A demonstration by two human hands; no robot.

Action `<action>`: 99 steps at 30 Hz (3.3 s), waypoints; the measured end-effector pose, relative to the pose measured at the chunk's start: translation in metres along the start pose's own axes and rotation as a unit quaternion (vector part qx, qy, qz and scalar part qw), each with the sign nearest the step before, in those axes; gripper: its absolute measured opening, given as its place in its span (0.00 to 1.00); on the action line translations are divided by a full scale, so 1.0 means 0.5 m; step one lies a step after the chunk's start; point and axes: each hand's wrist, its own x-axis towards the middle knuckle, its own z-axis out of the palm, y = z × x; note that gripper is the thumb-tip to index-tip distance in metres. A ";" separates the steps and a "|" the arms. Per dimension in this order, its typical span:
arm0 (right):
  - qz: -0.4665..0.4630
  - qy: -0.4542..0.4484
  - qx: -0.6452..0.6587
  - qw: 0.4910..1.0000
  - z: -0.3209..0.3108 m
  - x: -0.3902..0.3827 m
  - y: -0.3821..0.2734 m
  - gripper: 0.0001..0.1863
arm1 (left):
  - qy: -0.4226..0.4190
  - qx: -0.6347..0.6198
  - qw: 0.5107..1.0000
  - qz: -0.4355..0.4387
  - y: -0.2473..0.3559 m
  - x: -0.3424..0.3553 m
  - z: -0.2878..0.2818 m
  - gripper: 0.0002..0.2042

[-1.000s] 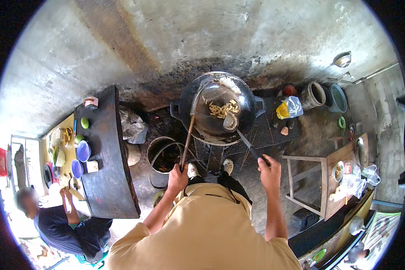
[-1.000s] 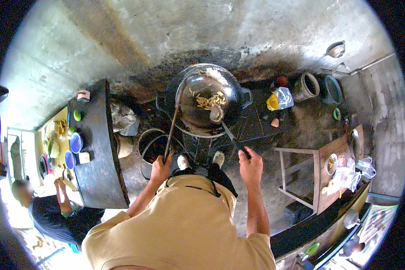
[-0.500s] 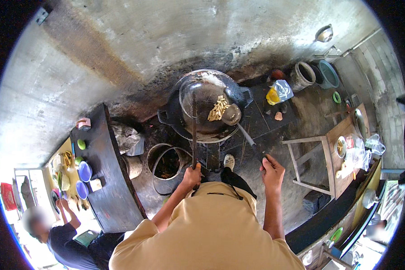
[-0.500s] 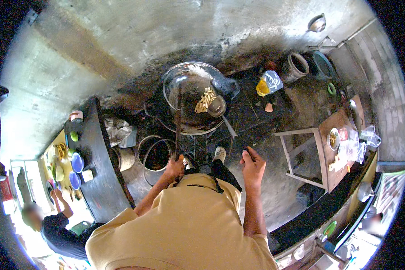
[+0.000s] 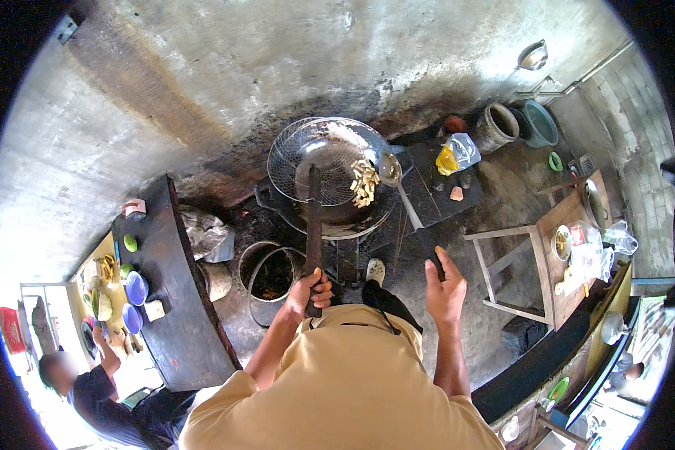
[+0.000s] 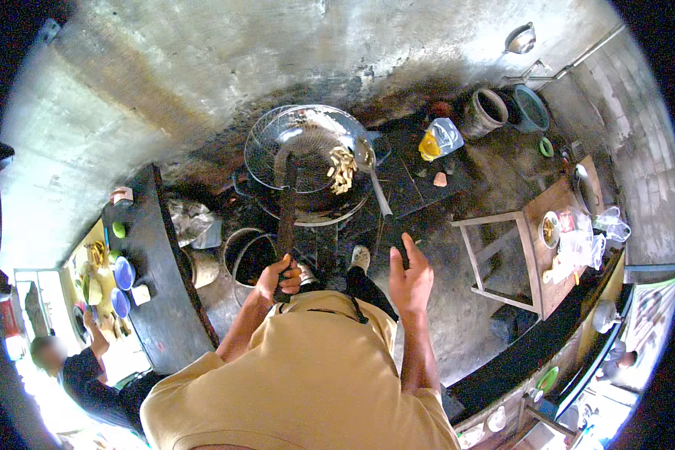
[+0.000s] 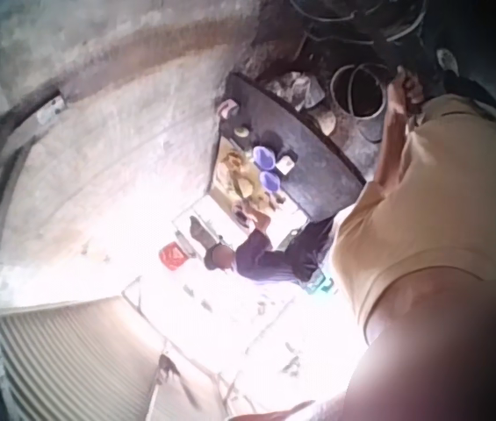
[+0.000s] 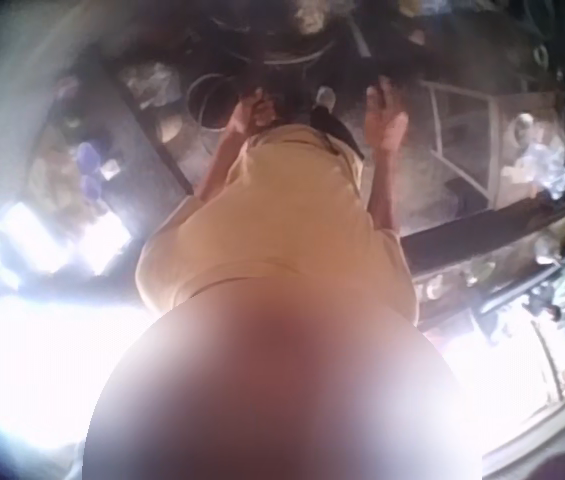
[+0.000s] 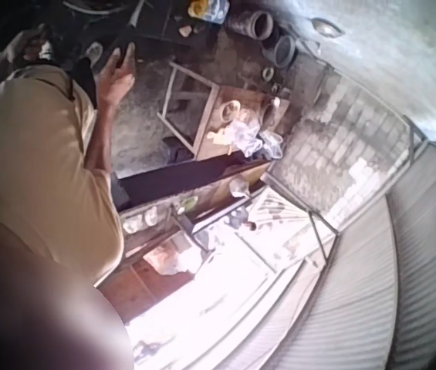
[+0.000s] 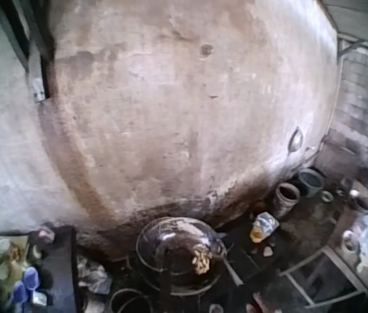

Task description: The person transfers sliced food items from a plate into a wok and stirs them continuously with a spatula and a strainer. The person uses both tools to keep the food moving in the hot oil.

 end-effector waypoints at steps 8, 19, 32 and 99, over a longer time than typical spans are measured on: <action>-0.111 -0.093 -0.132 0.981 0.021 0.003 -0.048 0.23 | 0.149 0.283 0.942 0.104 -0.032 -0.032 0.013 0.20; -0.175 -0.066 -0.181 0.965 0.120 0.004 0.005 0.29 | 0.297 0.656 0.643 0.260 -0.011 -0.033 0.008 0.14; -0.079 -0.073 -0.074 0.991 0.059 -0.003 0.059 0.21 | 0.371 0.710 0.526 0.285 0.021 -0.041 -0.002 0.16; 0.144 -0.350 -0.088 0.921 0.301 0.023 -0.010 0.21 | 0.367 0.753 0.490 0.239 0.160 -0.125 -0.057 0.18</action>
